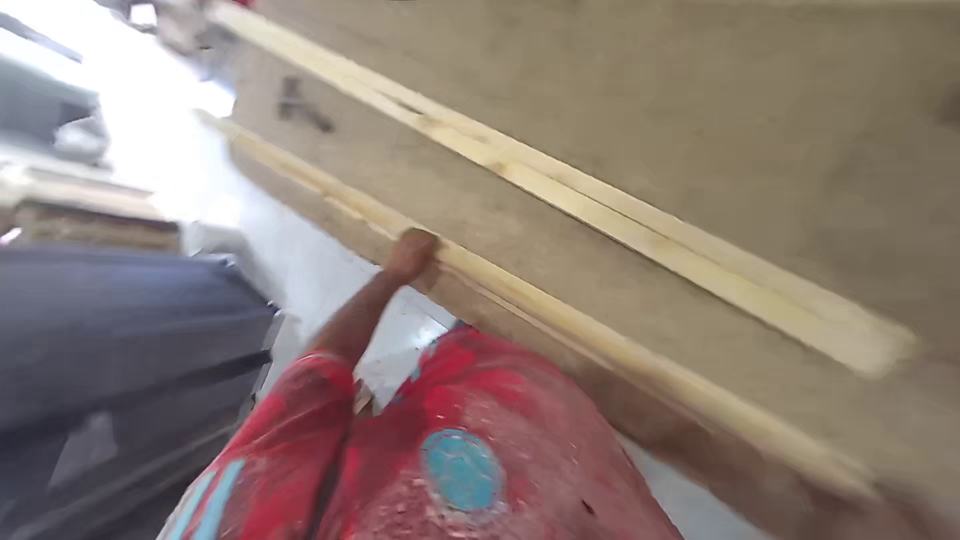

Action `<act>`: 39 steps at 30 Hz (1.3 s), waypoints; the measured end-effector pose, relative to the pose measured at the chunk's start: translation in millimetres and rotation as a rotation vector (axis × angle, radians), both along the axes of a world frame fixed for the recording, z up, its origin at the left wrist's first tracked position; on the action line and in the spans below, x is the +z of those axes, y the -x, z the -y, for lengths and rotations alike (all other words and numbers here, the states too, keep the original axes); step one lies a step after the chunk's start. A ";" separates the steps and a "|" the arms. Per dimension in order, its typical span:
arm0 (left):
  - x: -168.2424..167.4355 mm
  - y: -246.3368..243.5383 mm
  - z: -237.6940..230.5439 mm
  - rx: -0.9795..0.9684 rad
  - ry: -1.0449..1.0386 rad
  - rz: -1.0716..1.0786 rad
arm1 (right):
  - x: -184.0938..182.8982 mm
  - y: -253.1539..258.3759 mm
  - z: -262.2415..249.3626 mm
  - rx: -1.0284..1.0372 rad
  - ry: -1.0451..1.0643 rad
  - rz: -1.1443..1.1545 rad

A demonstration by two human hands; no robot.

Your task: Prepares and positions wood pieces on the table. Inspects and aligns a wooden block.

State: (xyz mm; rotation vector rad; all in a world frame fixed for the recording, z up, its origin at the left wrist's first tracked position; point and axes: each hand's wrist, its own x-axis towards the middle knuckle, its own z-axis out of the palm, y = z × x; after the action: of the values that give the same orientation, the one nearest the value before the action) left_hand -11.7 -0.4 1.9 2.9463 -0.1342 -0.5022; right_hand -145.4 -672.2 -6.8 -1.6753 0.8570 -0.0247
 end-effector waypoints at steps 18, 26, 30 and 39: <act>23.7 -62.1 -48.3 -0.068 -0.016 -0.276 | -9.2 -18.5 -25.1 -0.056 0.188 -0.296; 27.9 -108.3 -9.9 0.019 0.075 -0.307 | 3.4 -60.9 -5.1 0.075 0.475 -0.431; 12.6 -126.4 0.2 0.044 0.096 -0.358 | -2.3 -84.0 -5.2 0.117 0.610 -0.485; -13.3 -108.8 -5.0 0.177 0.085 -0.045 | -30.0 -73.2 -19.0 0.199 0.872 -0.478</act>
State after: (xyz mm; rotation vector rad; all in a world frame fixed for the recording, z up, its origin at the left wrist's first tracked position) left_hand 97.1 4.6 -11.3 2.8272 0.1067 -0.5232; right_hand -72.2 -653.2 -36.8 -2.6483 1.1142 0.1681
